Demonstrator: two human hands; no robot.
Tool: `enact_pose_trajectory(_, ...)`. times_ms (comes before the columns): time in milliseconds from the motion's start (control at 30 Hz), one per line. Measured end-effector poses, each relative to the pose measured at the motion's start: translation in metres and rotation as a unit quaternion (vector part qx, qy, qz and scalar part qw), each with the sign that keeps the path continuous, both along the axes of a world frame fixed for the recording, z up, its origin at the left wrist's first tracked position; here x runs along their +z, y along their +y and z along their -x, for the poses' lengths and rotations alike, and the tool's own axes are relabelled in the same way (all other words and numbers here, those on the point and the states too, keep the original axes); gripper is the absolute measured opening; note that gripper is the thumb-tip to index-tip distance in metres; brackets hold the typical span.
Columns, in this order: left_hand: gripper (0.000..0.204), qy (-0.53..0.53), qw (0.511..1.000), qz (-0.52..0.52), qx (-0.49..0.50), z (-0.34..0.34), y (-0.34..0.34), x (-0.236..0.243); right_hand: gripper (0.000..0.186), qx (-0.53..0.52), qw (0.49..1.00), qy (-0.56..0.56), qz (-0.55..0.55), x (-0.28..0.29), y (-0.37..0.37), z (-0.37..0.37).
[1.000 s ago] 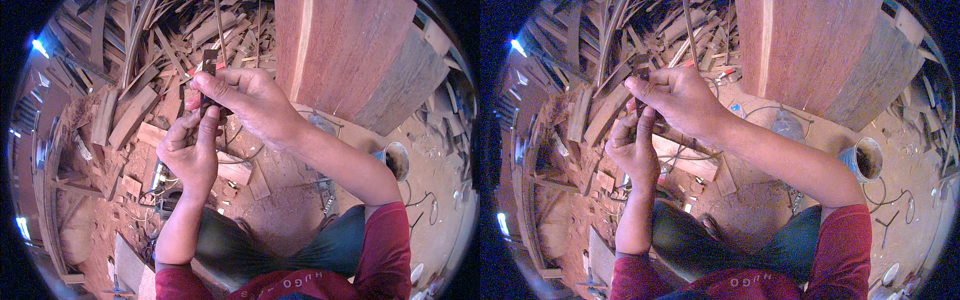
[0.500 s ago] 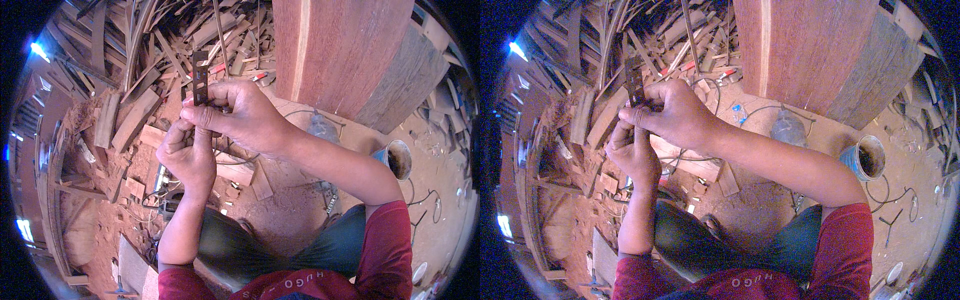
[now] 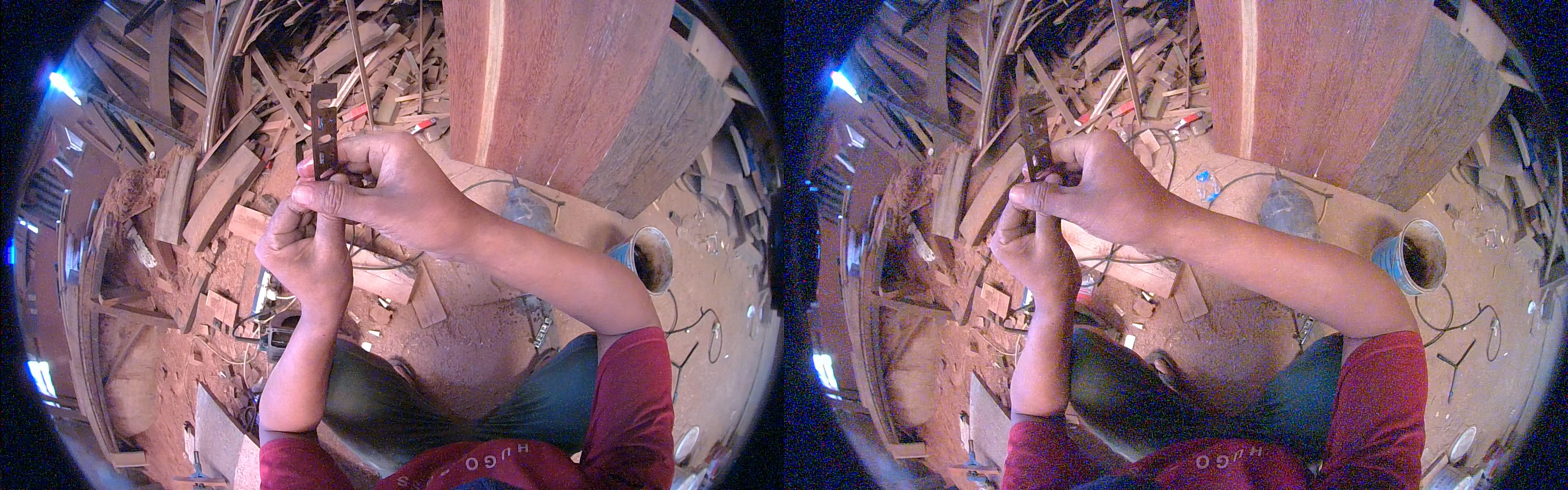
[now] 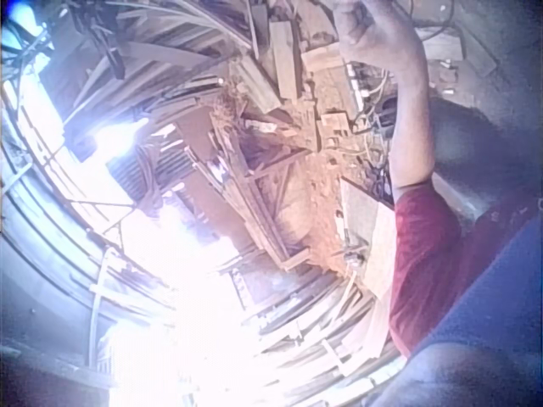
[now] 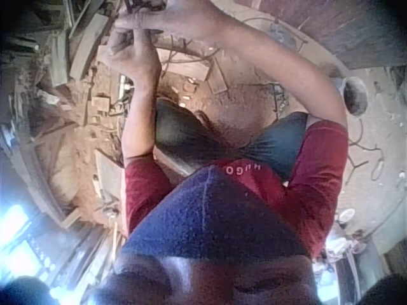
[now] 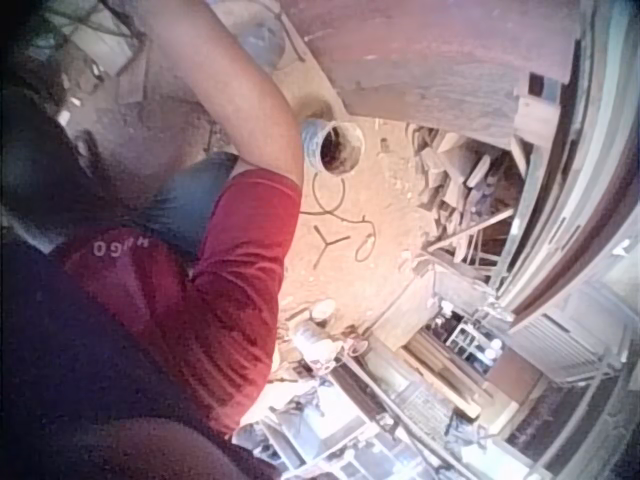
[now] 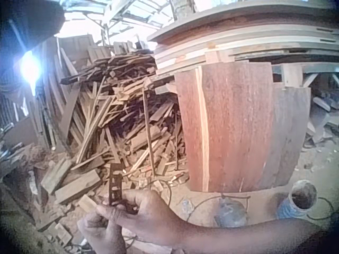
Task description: The person cleans small metal blades in a bucket of liquid and then positions them onto a cylindrical cutter head.
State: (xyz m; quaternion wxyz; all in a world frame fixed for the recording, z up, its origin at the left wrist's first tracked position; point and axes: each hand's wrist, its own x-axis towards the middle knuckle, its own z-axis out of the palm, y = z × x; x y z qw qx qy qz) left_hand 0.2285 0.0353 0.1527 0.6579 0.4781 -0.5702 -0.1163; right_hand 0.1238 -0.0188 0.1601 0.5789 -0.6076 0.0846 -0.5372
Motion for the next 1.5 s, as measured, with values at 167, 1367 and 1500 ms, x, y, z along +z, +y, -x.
enact_pose_trajectory(167,0.010,0.026,1.000,-0.004,-0.013,-0.004,0.000,-0.004,0.023,0.009,1.000,-0.005,-0.018,0.003,0.002,0.000)
enact_pose_trajectory(1367,0.004,0.073,0.997,0.010,-0.030,0.009,0.003,0.000,0.045,-0.028,0.999,0.015,-0.032,0.011,0.001,0.008)
enact_pose_trajectory(1500,0.005,0.074,0.997,0.016,-0.020,0.013,0.002,0.002,0.045,-0.046,0.998,0.025,-0.023,0.006,-0.004,0.008)
